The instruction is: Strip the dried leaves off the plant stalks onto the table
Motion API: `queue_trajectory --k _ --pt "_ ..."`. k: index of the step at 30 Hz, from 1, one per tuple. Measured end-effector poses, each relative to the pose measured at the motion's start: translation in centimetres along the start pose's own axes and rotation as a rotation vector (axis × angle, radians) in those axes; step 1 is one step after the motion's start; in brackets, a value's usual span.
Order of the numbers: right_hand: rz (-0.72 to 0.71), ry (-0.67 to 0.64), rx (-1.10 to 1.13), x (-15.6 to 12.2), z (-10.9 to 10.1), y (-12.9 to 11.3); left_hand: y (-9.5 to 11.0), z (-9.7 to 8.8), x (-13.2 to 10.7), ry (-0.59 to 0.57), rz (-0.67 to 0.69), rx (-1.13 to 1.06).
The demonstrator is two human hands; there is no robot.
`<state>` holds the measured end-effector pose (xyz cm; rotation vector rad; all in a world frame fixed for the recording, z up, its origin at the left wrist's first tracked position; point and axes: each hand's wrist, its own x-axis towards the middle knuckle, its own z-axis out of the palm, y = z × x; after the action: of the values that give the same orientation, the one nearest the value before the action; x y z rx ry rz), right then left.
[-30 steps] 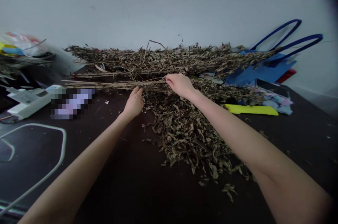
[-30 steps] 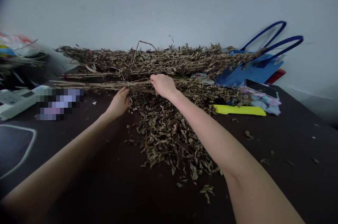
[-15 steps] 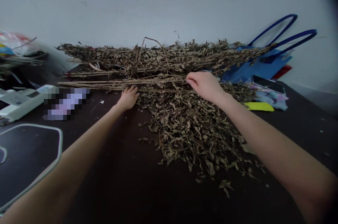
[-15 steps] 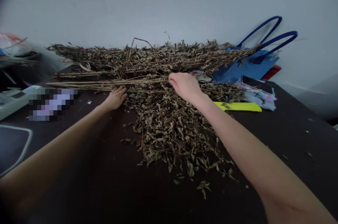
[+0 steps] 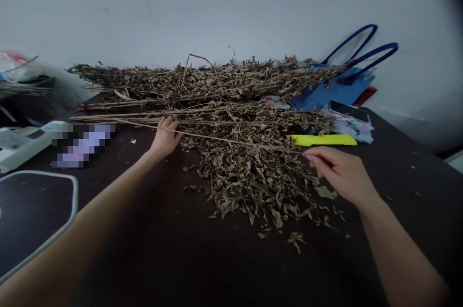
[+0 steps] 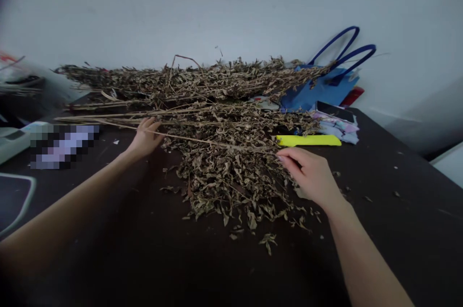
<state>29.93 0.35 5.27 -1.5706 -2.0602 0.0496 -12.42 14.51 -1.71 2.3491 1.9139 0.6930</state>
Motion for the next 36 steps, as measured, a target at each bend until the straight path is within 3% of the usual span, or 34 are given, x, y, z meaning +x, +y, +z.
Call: queue_trajectory --k 3,7,9,11,18,20,24,28,32,36 --pt "0.077 -0.01 0.083 -1.6 0.5 1.2 2.0 -1.3 -2.0 0.034 -0.036 -0.167" --pt "0.133 -0.011 0.112 -2.6 1.4 2.3 5.7 -3.3 -5.1 -0.052 0.01 -0.444" --pt "0.126 -0.013 0.108 -2.7 1.7 2.6 7.6 -3.9 -6.2 -0.224 0.023 -0.932" --pt "0.109 -0.019 0.097 -2.8 1.8 2.7 9.0 -4.0 -6.7 -0.369 0.006 -1.2" --pt "0.008 -0.071 -0.024 -2.7 1.0 3.6 10.9 -2.8 -5.8 -0.394 -0.316 -1.735" --pt "-0.017 -0.11 -0.071 -2.5 0.7 4.2 10.9 -2.7 -5.9 -0.353 -0.383 -1.771" --pt "-0.036 -0.18 -0.139 -1.8 0.2 4.0 11.3 -2.6 -6.7 -0.268 -0.436 -1.644" --pt "-0.109 -0.026 -0.182 -1.3 0.1 0.6 12.6 -2.6 -7.4 -0.252 -0.481 -1.609" --pt "-0.236 0.055 -0.101 -1.0 1.5 -3.8 14.3 -2.4 -7.7 -0.219 -0.532 -1.68" --pt "-0.273 0.118 -0.137 -0.9 3.8 -5.3 15.3 -2.1 -8.2 -0.245 -0.505 -1.723"
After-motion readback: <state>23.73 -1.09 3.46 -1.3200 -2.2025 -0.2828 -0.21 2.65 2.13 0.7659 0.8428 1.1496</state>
